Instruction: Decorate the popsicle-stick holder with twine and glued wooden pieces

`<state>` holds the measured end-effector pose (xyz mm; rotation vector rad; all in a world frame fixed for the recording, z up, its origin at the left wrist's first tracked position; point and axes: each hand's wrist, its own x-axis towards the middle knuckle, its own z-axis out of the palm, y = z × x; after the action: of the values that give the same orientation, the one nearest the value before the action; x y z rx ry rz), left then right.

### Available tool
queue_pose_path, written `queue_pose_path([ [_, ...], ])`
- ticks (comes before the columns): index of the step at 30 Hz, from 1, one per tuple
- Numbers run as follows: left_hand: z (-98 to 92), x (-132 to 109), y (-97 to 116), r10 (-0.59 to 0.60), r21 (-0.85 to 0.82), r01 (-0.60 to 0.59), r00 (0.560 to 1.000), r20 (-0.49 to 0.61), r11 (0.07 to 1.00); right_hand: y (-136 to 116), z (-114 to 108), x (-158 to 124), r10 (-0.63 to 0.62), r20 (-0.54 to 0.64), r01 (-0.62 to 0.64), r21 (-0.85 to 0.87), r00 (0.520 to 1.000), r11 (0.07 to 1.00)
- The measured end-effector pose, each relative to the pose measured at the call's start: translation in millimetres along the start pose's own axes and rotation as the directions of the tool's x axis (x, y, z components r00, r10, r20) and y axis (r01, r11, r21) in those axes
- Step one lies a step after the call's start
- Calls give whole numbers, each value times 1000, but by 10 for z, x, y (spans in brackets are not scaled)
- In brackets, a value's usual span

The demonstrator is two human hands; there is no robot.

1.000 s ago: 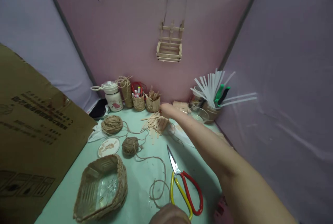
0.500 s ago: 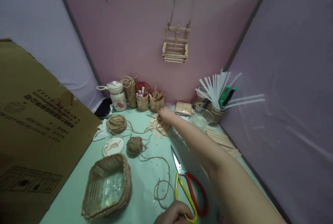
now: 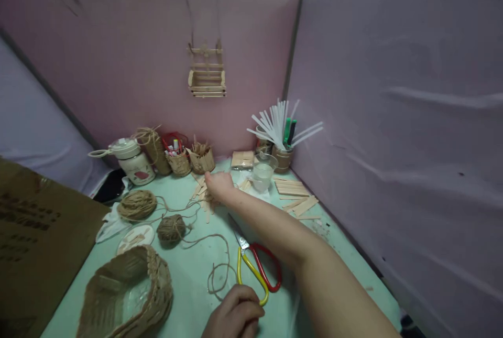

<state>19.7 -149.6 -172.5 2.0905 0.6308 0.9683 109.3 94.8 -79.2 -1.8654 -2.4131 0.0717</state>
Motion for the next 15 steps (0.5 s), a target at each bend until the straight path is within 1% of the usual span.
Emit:
queue_pose_path([
  [2,-73,53,55,54,-26,-53,999,9,998,56,-36,-105,44,-25,-42,69,999,997],
  [3,-106,80,93,59,-38,-59,998,-8,998,93,-57,-159,61,-36,-57,109,997,992],
  [5,-161,129,170,27,-47,-30,998,-55,998,168,-100,-267,81,-57,-69,198,995,978],
  [7,-204,167,228,-34,-32,31,995,-95,999,236,-138,-380,88,-79,-61,291,993,955],
  [9,-242,198,256,-127,-22,126,982,-141,992,294,-172,-511,108,-107,-60,377,988,924],
  [12,-294,237,253,-297,-47,294,933,-204,955,381,-215,-745,164,-143,-75,487,976,870],
  [15,-323,267,230,-396,-87,387,890,-225,918,448,-220,-979,193,-136,-78,589,972,804],
])
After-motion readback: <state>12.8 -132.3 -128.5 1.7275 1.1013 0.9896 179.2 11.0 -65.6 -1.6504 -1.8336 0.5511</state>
